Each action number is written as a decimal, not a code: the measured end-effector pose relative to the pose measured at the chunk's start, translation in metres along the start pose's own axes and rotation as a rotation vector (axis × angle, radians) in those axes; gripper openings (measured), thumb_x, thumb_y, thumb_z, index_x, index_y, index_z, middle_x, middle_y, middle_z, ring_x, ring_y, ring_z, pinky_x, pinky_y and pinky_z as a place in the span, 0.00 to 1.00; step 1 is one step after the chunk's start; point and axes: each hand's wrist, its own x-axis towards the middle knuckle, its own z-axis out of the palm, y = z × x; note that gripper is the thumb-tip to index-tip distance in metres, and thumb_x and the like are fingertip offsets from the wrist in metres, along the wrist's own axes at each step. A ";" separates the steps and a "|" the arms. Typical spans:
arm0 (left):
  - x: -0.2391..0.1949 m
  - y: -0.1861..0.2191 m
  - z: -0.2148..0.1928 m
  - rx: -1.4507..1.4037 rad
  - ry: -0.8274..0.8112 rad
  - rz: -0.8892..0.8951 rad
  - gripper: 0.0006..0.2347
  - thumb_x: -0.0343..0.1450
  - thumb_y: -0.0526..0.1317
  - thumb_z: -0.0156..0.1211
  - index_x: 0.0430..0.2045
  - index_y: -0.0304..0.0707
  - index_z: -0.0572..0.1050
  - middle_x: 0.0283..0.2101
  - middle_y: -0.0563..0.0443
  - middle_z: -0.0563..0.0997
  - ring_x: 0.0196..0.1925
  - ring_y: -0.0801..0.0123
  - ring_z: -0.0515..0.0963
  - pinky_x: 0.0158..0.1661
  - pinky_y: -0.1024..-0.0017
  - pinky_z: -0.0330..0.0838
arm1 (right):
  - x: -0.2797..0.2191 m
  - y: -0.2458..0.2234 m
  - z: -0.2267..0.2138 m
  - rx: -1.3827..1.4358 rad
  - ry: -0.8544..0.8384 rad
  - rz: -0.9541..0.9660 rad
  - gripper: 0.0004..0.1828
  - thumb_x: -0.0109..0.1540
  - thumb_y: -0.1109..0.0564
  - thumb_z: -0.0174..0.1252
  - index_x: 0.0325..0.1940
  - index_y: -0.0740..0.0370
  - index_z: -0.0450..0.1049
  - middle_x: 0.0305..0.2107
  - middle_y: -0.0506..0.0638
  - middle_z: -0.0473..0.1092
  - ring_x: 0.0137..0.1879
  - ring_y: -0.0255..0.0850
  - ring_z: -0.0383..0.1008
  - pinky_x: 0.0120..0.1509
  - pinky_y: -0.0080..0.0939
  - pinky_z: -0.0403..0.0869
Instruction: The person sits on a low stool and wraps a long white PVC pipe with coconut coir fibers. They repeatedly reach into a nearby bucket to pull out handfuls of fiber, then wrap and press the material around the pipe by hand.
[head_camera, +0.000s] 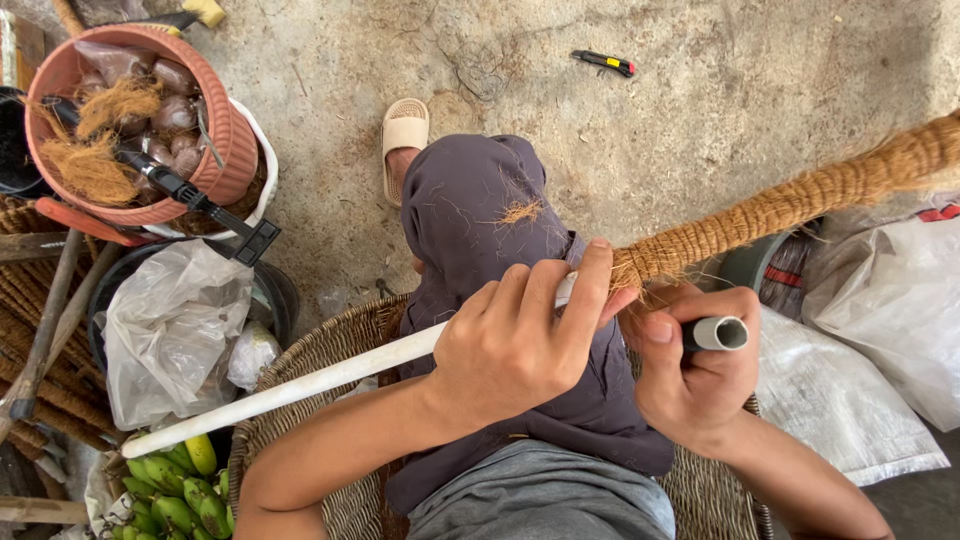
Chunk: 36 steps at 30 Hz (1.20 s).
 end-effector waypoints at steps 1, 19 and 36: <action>0.002 0.001 0.000 -0.045 0.016 -0.013 0.16 0.80 0.47 0.63 0.52 0.30 0.76 0.28 0.56 0.74 0.26 0.74 0.75 0.26 0.77 0.71 | 0.000 0.001 0.003 0.077 0.027 -0.012 0.11 0.74 0.56 0.53 0.51 0.61 0.57 0.31 0.49 0.68 0.30 0.28 0.65 0.35 0.26 0.67; 0.025 -0.013 -0.018 -0.971 -0.165 -0.337 0.11 0.81 0.43 0.55 0.48 0.32 0.71 0.33 0.47 0.82 0.33 0.63 0.87 0.33 0.69 0.79 | 0.048 0.005 0.007 0.707 0.015 0.202 0.24 0.69 0.53 0.66 0.59 0.76 0.71 0.32 0.49 0.73 0.30 0.29 0.68 0.38 0.29 0.66; 0.030 -0.033 -0.014 -1.087 -0.237 -0.291 0.12 0.82 0.43 0.51 0.48 0.33 0.77 0.28 0.47 0.79 0.26 0.68 0.80 0.30 0.71 0.72 | 0.064 -0.009 0.003 1.274 -0.315 0.286 0.11 0.75 0.53 0.54 0.52 0.64 0.64 0.31 0.49 0.67 0.33 0.38 0.70 0.35 0.39 0.73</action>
